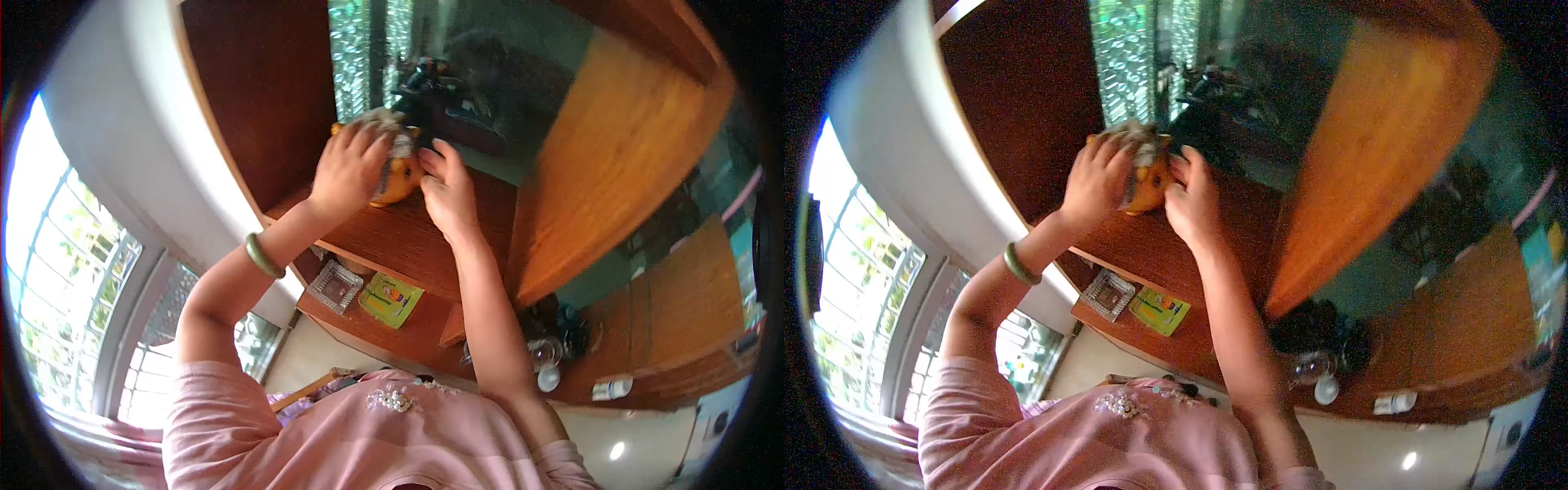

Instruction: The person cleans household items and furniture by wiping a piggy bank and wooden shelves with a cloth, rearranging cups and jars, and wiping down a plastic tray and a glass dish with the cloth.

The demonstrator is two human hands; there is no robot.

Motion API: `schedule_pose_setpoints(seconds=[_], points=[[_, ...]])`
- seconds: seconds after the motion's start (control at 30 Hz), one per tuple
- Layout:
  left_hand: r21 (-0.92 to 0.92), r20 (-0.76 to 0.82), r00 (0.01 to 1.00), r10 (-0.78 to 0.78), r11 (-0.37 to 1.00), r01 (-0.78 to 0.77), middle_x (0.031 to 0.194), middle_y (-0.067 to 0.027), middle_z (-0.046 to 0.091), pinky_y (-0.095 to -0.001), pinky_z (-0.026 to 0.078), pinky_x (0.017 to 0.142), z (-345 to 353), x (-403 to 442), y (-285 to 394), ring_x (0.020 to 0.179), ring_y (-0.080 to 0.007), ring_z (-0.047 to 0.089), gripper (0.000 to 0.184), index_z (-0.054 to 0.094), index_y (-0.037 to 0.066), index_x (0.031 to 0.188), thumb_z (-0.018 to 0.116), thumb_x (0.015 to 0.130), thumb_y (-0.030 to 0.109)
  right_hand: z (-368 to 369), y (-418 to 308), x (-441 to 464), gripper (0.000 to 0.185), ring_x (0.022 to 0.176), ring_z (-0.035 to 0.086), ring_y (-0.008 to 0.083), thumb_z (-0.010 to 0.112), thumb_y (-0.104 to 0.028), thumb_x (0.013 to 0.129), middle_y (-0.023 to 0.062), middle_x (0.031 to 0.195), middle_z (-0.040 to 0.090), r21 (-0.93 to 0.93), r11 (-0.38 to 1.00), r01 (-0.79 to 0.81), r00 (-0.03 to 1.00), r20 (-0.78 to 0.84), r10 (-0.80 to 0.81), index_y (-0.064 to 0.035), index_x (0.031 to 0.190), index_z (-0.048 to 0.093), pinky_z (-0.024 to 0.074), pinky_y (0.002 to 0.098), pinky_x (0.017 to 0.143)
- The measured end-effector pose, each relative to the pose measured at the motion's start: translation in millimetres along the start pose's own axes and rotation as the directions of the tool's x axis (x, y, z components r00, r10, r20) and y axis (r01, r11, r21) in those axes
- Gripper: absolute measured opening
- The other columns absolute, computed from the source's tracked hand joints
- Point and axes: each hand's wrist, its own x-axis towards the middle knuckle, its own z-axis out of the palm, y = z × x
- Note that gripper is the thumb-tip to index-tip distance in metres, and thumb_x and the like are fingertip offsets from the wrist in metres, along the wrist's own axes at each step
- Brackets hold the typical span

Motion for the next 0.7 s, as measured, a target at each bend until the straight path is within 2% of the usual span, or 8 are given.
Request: schedule_pose_setpoints(seconds=[0.03, 0.1, 0.17, 0.37, 0.43, 0.5, 0.57, 0.7], points=[[0.02, 0.0, 1.0, 0.01, 1.0, -0.01, 0.103, -0.0125, 0.05, -0.0405, 0.038, 0.085, -7, -3, 5, 0.099, -0.0306, 0.046, 0.039, 0.049, 0.007, 0.109, 0.052, 0.07, 0.009, 0, 2, -4, 0.048, 0.111, 0.044, 0.0244, 0.041, 0.007, 0.076, 0.0189, 0.118, 0.045, 0.065, 0.998, -0.022, 1.0, -0.001, 0.022, 0.0016, 0.122, 0.031, 0.0353, 0.0319, 0.091], [0.043, 0.02, 0.998, 0.055, 0.998, -0.056, 0.106, -0.0128, 0.05, -0.0398, 0.039, 0.085, -10, -12, 7, 0.099, -0.0305, 0.047, 0.042, 0.048, 0.006, 0.112, 0.052, 0.07, 0.008, 1, 2, -16, 0.047, 0.109, 0.045, 0.0249, 0.04, 0.005, 0.076, 0.0193, 0.119, 0.044, -0.023, 0.999, -0.04, 0.995, -0.088, 0.038, -0.0007, 0.122, 0.032, 0.0359, 0.0323, 0.09], [0.066, -0.003, 0.997, 0.071, 0.995, -0.071, 0.11, -0.0131, 0.049, -0.0383, 0.043, 0.082, -10, -23, 8, 0.1, -0.031, 0.047, 0.042, 0.049, 0.006, 0.111, 0.052, 0.069, 0.009, -2, 6, -30, 0.047, 0.107, 0.047, 0.0254, 0.041, 0.004, 0.077, 0.0197, 0.118, 0.045, 0.003, 0.999, -0.04, 0.995, -0.089, 0.04, -0.0017, 0.122, 0.033, 0.0373, 0.0328, 0.089], [0.157, 0.161, 0.964, 0.211, 0.959, -0.236, 0.111, -0.0133, 0.049, -0.0373, 0.045, 0.079, -25, -43, 20, 0.1, -0.0314, 0.047, 0.034, 0.056, 0.006, 0.101, 0.053, 0.067, 0.01, 0, 16, -67, 0.04, 0.098, 0.052, 0.027, 0.045, 0.0, 0.077, 0.0182, 0.112, 0.049, -0.172, 0.981, -0.085, 0.995, -0.064, 0.075, -0.0023, 0.117, 0.038, 0.0417, 0.0348, 0.083], [0.132, 0.204, 0.929, 0.307, 0.932, -0.337, 0.109, -0.0132, 0.05, -0.0393, 0.043, 0.082, -31, -39, 21, 0.1, -0.0307, 0.047, 0.032, 0.058, 0.005, 0.096, 0.054, 0.065, 0.012, 0, 17, -77, 0.037, 0.096, 0.052, 0.0284, 0.047, 0.0, 0.076, 0.018, 0.109, 0.05, -0.289, 0.956, 0.053, 0.995, -0.065, -0.075, -0.0023, 0.113, 0.041, 0.0422, 0.0347, 0.082], [0.067, 0.226, 0.901, 0.37, 0.917, -0.394, 0.106, -0.0117, 0.051, -0.0414, 0.04, 0.086, -25, -41, 17, 0.102, -0.0286, 0.046, 0.029, 0.06, 0.005, 0.092, 0.052, 0.065, 0.015, -1, 18, -82, 0.035, 0.097, 0.051, 0.0297, 0.049, 0.0, 0.075, 0.0182, 0.107, 0.05, -0.286, 0.956, 0.073, 0.99, -0.095, -0.104, -0.0016, 0.11, 0.044, 0.0417, 0.0354, 0.082], [-0.003, 0.353, 0.715, 0.603, 0.766, -0.643, 0.106, -0.0099, 0.051, -0.0417, 0.037, 0.088, -23, -35, 24, 0.104, -0.027, 0.045, 0.029, 0.06, 0.005, 0.09, 0.051, 0.066, 0.017, -1, 19, -84, 0.035, 0.097, 0.051, 0.0295, 0.051, -0.001, 0.074, 0.0185, 0.106, 0.05, -0.359, 0.917, 0.175, 0.966, -0.115, -0.23, -0.0007, 0.109, 0.044, 0.0409, 0.0358, 0.083], [0.131, 0.472, 0.589, 0.656, 0.608, -0.783, 0.105, -0.0083, 0.053, -0.0412, 0.032, 0.092, 6, 4, 41, 0.104, -0.025, 0.045, 0.031, 0.061, 0.007, 0.091, 0.05, 0.067, 0.024, -1, 21, -85, 0.034, 0.098, 0.05, 0.0301, 0.052, -0.001, 0.074, 0.0184, 0.105, 0.05, -0.313, 0.937, 0.153, 0.971, -0.13, -0.202, -0.0001, 0.108, 0.044, 0.0401, 0.0359, 0.084]])
